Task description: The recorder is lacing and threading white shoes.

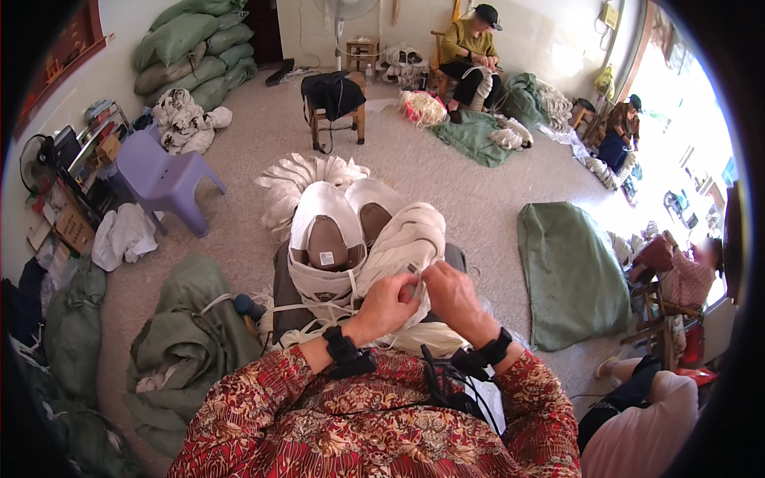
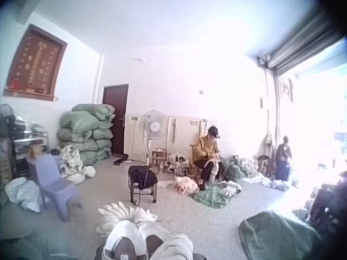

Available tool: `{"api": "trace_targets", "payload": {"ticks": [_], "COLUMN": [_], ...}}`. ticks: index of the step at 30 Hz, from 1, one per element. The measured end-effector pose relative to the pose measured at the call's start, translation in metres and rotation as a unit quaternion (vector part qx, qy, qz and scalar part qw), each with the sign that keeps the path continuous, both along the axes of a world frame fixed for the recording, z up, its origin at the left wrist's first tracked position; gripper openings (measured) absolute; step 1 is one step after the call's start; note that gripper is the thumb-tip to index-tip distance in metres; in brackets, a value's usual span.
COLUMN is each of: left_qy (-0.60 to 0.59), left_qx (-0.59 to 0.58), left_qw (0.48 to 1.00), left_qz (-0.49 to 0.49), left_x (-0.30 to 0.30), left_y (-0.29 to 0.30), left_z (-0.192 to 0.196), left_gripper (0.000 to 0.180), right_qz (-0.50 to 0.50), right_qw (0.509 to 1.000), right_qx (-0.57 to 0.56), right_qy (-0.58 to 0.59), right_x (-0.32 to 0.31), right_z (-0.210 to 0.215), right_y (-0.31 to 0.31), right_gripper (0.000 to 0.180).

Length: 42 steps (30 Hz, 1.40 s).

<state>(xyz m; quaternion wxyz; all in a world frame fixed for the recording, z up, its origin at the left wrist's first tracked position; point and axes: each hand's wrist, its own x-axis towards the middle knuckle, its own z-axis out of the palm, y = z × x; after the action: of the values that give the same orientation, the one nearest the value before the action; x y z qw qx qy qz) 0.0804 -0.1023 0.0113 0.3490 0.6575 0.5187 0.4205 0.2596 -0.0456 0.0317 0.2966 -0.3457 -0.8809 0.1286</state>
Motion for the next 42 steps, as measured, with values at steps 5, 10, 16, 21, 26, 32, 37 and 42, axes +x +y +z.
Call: {"api": "trace_targets", "payload": {"ticks": [5,10,16,21,26,32,37,42], "left_qy": [-0.016,0.013,-0.112,-0.124,-0.141,-0.169,-0.148,-0.136], "left_qx": [-0.003,-0.003,-0.118,-0.134,-0.139,-0.091,-0.103,-0.133], "left_qw": [1.000,1.000,0.986,0.982,0.978,0.981,0.983,0.978], "left_qz": [0.024,0.000,-0.045,-0.049,-0.061,-0.022,-0.032,-0.081], "left_x": [0.000,0.001,-0.008,-0.012,-0.010,-0.010,-0.016,-0.003], "left_y": [0.000,-0.002,-0.006,-0.003,-0.007,0.007,0.033,0.030], "left_z": [0.002,0.002,0.021,0.022,0.020,0.013,0.031,0.020], "left_gripper": [0.034,0.039,0.031,0.029,0.029,0.031,0.034,0.039], "right_qz": [-0.026,-0.025,-0.011,-0.034,-0.011,0.178,0.088,-0.023], "right_qw": [0.948,0.941,0.979,0.985,0.975,0.942,0.984,0.978], "right_qx": [-0.252,-0.246,-0.186,-0.151,-0.188,0.108,-0.091,-0.179], "right_qy": [0.192,0.231,0.086,-0.077,-0.115,-0.265,-0.124,-0.107], "right_x": [0.007,0.001,0.010,0.001,0.002,0.000,-0.011,0.008], "right_z": [-0.015,-0.031,-0.003,0.014,-0.003,0.002,0.014,0.024], "right_y": [0.008,0.009,0.007,0.005,0.016,0.056,0.075,0.044], "right_gripper": [0.006,0.012,0.027,0.041,0.043,0.022,0.026,0.034]}}
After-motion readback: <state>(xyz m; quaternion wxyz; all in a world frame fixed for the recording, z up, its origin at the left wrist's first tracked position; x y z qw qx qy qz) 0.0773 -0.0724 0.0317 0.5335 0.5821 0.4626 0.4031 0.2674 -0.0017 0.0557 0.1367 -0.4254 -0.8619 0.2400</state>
